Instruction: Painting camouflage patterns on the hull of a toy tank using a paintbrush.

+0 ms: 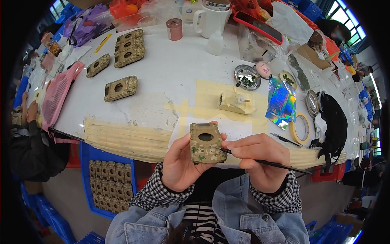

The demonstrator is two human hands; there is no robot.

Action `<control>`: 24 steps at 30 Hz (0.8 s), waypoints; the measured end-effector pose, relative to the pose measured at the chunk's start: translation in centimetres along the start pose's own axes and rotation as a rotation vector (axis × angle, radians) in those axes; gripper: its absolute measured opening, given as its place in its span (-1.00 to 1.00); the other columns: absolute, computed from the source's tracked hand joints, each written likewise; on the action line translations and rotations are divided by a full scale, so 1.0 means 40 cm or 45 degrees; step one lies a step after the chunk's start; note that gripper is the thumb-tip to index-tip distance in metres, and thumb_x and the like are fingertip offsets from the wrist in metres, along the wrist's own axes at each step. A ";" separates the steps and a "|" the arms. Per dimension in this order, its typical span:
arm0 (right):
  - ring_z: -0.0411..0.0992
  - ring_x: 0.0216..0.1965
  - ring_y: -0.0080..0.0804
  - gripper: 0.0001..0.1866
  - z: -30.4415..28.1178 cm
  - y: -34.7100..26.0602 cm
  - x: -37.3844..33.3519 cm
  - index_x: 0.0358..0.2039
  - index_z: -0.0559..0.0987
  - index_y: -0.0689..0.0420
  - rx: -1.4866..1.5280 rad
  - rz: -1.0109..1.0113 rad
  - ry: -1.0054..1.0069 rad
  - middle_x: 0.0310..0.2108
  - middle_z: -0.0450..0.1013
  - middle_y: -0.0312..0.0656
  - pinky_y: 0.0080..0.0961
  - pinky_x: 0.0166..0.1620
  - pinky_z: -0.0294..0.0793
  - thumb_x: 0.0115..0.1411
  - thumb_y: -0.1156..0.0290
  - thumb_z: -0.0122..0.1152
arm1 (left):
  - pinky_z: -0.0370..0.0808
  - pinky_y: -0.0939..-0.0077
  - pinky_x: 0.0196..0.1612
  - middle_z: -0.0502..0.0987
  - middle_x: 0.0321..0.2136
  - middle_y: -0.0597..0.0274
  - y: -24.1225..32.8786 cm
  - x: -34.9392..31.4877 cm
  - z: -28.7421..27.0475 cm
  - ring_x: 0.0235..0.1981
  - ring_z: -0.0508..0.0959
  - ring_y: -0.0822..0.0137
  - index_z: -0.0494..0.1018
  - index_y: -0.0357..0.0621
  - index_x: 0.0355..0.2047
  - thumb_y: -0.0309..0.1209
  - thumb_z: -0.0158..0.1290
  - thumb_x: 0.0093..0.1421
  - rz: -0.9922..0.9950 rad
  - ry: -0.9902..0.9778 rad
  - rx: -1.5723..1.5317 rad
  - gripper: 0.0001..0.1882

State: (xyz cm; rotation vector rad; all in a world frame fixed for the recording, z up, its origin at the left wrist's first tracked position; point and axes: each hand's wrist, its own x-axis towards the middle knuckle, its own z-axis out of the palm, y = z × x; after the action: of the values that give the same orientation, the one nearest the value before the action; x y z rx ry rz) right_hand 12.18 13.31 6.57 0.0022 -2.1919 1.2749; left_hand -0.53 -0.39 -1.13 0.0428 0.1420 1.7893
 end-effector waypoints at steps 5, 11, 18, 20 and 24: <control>0.54 -0.28 -0.24 -0.78 -0.002 0.004 -0.002 -0.30 0.57 0.25 -0.001 0.001 -0.008 -0.32 0.53 -0.04 -0.46 -0.21 0.55 0.03 0.46 0.33 | 0.49 0.21 0.06 0.22 0.09 -0.26 0.000 0.001 0.002 0.06 0.41 0.05 -0.15 -0.36 0.27 -0.15 -0.29 0.30 -0.004 -0.008 -0.029 -0.32; 0.49 -0.28 -0.30 -0.76 0.000 0.016 -0.020 -0.22 0.55 0.26 0.188 0.034 0.167 -0.31 0.54 -0.09 -0.45 -0.19 0.48 0.14 0.40 0.24 | 0.44 0.26 0.10 0.20 0.11 -0.29 0.003 -0.002 -0.004 0.04 0.42 0.02 -0.18 -0.37 0.28 -0.16 -0.28 0.31 -0.011 -0.045 -0.081 -0.31; 0.39 -0.39 -0.34 -0.84 -0.033 0.047 0.011 -0.26 0.53 0.26 -0.343 -0.033 0.406 -0.40 0.46 -0.17 -0.49 -0.26 0.38 0.15 0.50 0.16 | 0.44 0.28 0.12 0.17 0.12 -0.36 0.004 0.000 -0.006 0.03 0.42 -0.03 -0.21 -0.36 0.28 -0.16 -0.27 0.31 -0.029 -0.088 -0.159 -0.30; 0.38 -0.40 -0.33 -0.87 -0.050 0.063 0.025 -0.30 0.53 0.24 -0.572 -0.001 0.447 -0.42 0.42 -0.17 -0.50 -0.28 0.37 0.10 0.56 0.19 | 0.45 0.28 0.11 0.14 0.13 -0.39 0.004 0.000 -0.006 0.03 0.43 -0.04 -0.23 -0.34 0.28 -0.16 -0.28 0.30 -0.039 -0.111 -0.209 -0.30; 0.38 -0.42 -0.30 -0.82 -0.059 0.102 0.052 -0.33 0.56 0.19 -0.875 0.014 0.410 -0.48 0.42 -0.17 -0.49 -0.32 0.36 -0.01 0.57 0.29 | 0.47 0.27 0.09 0.03 0.17 -0.45 0.006 0.001 -0.005 0.02 0.43 -0.06 -0.24 -0.27 0.30 -0.16 -0.29 0.30 -0.058 -0.151 -0.282 -0.30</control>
State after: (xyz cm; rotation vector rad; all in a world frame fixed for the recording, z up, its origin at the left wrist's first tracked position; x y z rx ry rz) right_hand 10.47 17.98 5.24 -0.4527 -2.2224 0.4308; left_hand -0.79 -0.43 -1.31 -0.0125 -0.1393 1.7421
